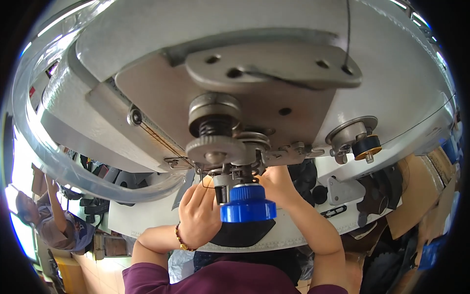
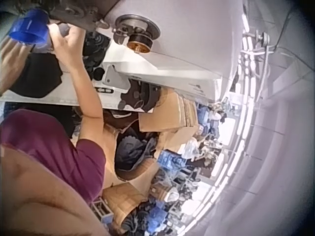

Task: Sewing together components of a shoe upper using an industrial sewing machine.

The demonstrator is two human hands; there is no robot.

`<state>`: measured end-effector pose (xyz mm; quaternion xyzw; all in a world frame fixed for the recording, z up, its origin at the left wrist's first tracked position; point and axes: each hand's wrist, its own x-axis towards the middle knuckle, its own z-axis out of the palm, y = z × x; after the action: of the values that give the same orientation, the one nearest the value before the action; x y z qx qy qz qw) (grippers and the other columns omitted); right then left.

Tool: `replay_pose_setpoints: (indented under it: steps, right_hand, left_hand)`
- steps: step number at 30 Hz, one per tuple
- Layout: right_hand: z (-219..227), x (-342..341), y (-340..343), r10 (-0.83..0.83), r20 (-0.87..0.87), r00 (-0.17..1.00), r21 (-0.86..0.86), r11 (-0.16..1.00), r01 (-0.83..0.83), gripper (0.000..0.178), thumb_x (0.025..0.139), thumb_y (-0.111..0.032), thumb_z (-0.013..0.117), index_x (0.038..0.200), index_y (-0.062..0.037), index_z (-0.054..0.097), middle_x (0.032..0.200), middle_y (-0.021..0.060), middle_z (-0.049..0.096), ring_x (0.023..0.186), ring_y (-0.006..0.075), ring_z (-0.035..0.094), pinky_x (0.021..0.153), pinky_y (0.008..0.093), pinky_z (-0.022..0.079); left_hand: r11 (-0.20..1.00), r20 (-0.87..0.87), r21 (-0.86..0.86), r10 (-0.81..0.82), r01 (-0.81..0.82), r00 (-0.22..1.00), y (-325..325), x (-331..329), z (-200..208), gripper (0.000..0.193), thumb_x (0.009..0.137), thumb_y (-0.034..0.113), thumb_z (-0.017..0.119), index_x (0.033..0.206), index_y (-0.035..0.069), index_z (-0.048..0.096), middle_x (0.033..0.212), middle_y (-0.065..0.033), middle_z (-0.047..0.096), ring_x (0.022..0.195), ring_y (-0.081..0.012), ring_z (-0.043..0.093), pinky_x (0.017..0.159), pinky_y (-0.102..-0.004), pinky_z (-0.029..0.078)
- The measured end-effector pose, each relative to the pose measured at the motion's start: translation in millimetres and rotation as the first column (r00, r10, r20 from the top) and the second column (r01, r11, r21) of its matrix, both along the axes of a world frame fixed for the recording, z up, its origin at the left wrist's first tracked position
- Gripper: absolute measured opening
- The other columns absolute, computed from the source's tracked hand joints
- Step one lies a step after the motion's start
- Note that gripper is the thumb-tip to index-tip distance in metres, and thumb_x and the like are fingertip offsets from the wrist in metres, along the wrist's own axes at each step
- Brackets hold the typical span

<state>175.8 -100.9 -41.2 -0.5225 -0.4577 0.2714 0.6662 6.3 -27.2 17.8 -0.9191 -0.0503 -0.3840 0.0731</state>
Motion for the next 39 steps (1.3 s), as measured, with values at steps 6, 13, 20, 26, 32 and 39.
replay_pose_setpoints:
  steps: [6,13,20,26,32,39]
  right_hand:
    - [-1.2,-10.0,-5.8,0.012,-0.169,0.986,0.007,1.0,-0.011,0.028,0.079,-0.016,0.062,0.094,0.0046,0.051,0.085,0.0072,0.057,0.068,0.008,0.054,0.054,0.0214,0.044]
    - [3.0,-22.1,-7.6,0.04,-0.357,0.933,0.02,0.999,-0.036,0.02,0.078,-0.014,0.063,0.085,0.0021,0.054,0.075,0.0026,0.058,0.061,0.0068,0.053,0.049,0.0213,0.043]
    - [16.7,-28.8,-7.2,-0.092,0.074,0.993,0.069,0.994,0.087,0.017,0.076,-0.012,0.061,0.065,-0.0036,0.052,0.056,-0.0035,0.051,0.05,0.006,0.049,0.044,0.0207,0.039]
    - [-7.9,-38.3,-11.4,-0.137,0.434,0.89,-0.192,0.952,0.24,0.029,0.086,-0.026,0.051,0.107,-0.0063,0.048,0.097,0.0069,0.051,0.089,0.0189,0.05,0.078,0.0326,0.043]
    - [16.8,-66.5,2.9,-0.566,0.734,0.375,0.365,0.795,0.484,0.007,0.076,-0.006,0.06,0.073,-0.0058,0.055,0.07,0.0072,0.05,0.065,0.0256,0.051,0.059,0.0361,0.043]
    - [7.2,-56.1,-21.5,-0.587,0.694,0.417,0.318,0.77,0.554,0.025,0.068,-0.01,0.071,0.088,-0.0021,0.058,0.088,0.0077,0.057,0.077,0.0227,0.057,0.068,0.0339,0.046]
  left_hand:
    - [1.0,0.006,-0.002,-0.012,0.012,1.0,4.3,-3.6,-1.9,0.028,0.055,0.004,0.054,0.081,-0.006,0.056,0.09,-0.015,0.059,0.086,-0.0251,0.057,0.07,-0.0333,0.048]
    - [0.999,-0.035,-0.004,-0.04,0.04,0.999,16.1,-8.7,0.1,0.028,0.063,0.003,0.058,0.091,-0.003,0.06,0.094,-0.0128,0.06,0.089,-0.0216,0.06,0.07,-0.0269,0.05]
    - [0.995,-0.055,-0.049,-0.089,0.086,0.995,25.4,-11.4,4.0,0.025,0.065,0.002,0.059,0.09,-0.001,0.06,0.089,-0.0094,0.058,0.087,-0.0218,0.062,0.065,-0.0259,0.051]
    - [0.985,-0.072,-0.099,-0.151,0.144,0.986,36.5,-12.4,6.6,0.028,0.063,0.002,0.06,0.091,0.001,0.06,0.084,-0.0054,0.055,0.08,-0.0199,0.062,0.06,-0.0267,0.051]
    - [0.97,-0.121,-0.112,-0.229,0.216,0.966,57.7,-15.9,2.1,0.035,0.059,0.003,0.06,0.094,0.005,0.062,0.087,-0.0017,0.057,0.065,-0.0147,0.058,0.05,-0.0254,0.046]
    - [0.981,-0.168,-0.073,-0.19,0.18,0.967,53.9,-18.9,7.7,0.035,0.06,0.005,0.06,0.095,0.004,0.063,0.093,-0.0014,0.058,0.071,-0.013,0.057,0.058,-0.0275,0.045]
